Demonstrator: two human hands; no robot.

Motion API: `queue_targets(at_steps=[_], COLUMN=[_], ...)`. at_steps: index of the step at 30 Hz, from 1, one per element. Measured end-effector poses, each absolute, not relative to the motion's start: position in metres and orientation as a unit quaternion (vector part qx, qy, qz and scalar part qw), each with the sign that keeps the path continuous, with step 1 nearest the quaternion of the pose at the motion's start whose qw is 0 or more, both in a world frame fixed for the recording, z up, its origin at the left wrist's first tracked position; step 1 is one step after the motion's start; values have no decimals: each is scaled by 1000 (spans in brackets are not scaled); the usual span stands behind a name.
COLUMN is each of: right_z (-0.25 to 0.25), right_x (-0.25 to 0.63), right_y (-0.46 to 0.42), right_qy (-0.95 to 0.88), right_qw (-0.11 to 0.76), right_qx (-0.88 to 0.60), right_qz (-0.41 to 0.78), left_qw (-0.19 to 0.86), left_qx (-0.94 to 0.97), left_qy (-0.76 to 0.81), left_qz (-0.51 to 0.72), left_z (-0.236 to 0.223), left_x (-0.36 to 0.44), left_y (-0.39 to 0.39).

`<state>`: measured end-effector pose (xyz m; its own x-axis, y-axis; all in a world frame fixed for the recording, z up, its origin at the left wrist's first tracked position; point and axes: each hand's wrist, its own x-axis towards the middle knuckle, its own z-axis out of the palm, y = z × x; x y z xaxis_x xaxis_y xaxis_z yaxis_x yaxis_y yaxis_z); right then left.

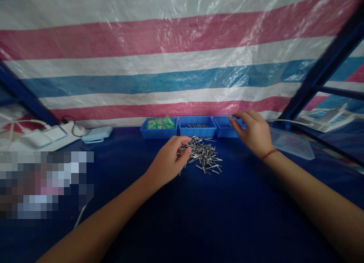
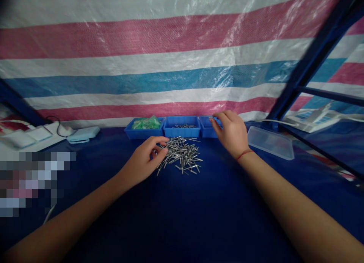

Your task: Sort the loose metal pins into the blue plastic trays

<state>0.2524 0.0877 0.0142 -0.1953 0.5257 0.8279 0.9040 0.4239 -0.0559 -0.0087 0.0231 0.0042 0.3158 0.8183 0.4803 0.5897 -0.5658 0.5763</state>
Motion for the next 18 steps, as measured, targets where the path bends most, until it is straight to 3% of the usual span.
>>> queue_targets(at_steps=[3, 6, 18], right_z=[1, -3, 2], right_x=[267, 267, 246], right_y=[102, 96, 73], right_qy=[-736, -728, -757], right_qw=[376, 406, 439], right_qx=[-509, -512, -473], right_qz=[-241, -207, -98], left_qw=[55, 13, 20], left_qx=[863, 874, 887], left_qy=[422, 436, 438], left_qz=[271, 215, 144], left_z=[7, 12, 18], left_x=[-19, -27, -34], left_y=[29, 30, 30])
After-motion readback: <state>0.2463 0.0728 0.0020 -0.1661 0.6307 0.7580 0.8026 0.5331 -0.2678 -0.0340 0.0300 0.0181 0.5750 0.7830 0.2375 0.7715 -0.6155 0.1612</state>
